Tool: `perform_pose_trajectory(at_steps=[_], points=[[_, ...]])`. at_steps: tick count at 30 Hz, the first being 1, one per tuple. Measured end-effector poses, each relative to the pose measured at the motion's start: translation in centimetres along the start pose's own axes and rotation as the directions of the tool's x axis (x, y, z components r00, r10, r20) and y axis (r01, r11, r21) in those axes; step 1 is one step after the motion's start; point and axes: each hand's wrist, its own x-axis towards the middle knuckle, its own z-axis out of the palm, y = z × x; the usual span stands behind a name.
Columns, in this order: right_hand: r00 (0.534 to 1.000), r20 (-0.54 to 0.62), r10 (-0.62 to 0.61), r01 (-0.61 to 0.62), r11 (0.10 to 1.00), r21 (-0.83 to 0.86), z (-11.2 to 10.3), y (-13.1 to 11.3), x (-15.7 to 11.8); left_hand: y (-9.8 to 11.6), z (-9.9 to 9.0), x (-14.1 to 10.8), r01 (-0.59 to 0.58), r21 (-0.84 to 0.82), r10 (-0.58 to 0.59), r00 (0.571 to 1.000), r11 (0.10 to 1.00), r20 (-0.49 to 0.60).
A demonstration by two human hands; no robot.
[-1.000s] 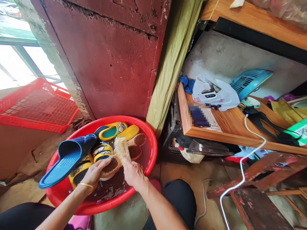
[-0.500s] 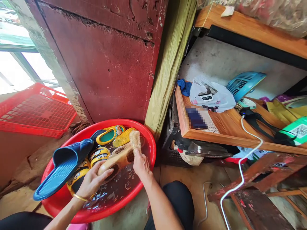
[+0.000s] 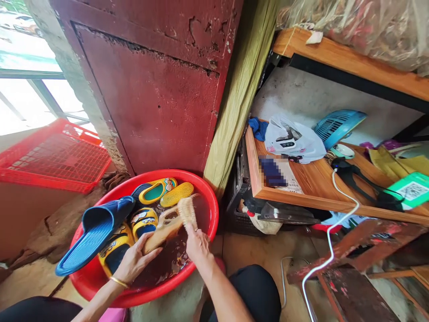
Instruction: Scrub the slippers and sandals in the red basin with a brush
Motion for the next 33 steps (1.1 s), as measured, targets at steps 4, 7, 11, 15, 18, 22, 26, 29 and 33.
perform_pose_trajectory(at_steps=[4,7,11,15,18,22,26,29,33], points=[[0.977,0.004,-0.215,0.215,0.977,0.010,2.4,-2.4,-2.6,-0.5,-0.3,0.2,0.015,-0.002,-0.015,1.000,1.000,0.018],[0.979,-0.010,-0.205,0.205,0.978,-0.030,2.6,-1.9,-3.4,-0.4,-0.5,0.3,-0.006,-0.045,0.010,0.996,0.999,0.090],[0.991,-0.046,-0.128,0.126,0.991,-0.049,0.6,-0.2,-1.9,0.1,-0.5,0.2,0.017,-0.148,0.001,0.992,0.989,0.124],[0.979,-0.011,-0.201,0.201,0.979,0.026,0.5,-1.7,-1.7,0.1,-0.4,-0.1,0.101,-0.288,-0.075,0.992,0.952,0.102],[0.939,0.032,-0.342,0.341,0.940,0.027,1.0,-2.3,-2.3,0.0,-0.6,-0.4,0.168,-0.365,-0.128,0.983,0.916,0.131],[0.939,0.129,-0.318,0.327,0.944,-0.050,-0.4,0.3,-1.5,0.2,-1.2,-0.4,0.193,-0.458,-0.143,0.980,0.868,0.142],[0.948,0.138,-0.287,0.301,0.949,-0.091,-1.6,0.4,-0.9,0.1,-1.2,0.1,0.182,-0.495,-0.120,0.981,0.850,0.155],[0.913,0.135,-0.384,0.393,0.919,-0.043,-0.4,-2.3,-1.4,-0.3,-0.7,0.4,0.188,-0.517,-0.125,0.980,0.835,0.155],[0.943,0.149,-0.299,0.308,0.951,-0.038,0.1,-1.5,-1.8,-0.9,-0.6,0.6,0.200,-0.521,-0.129,0.977,0.830,0.169]])
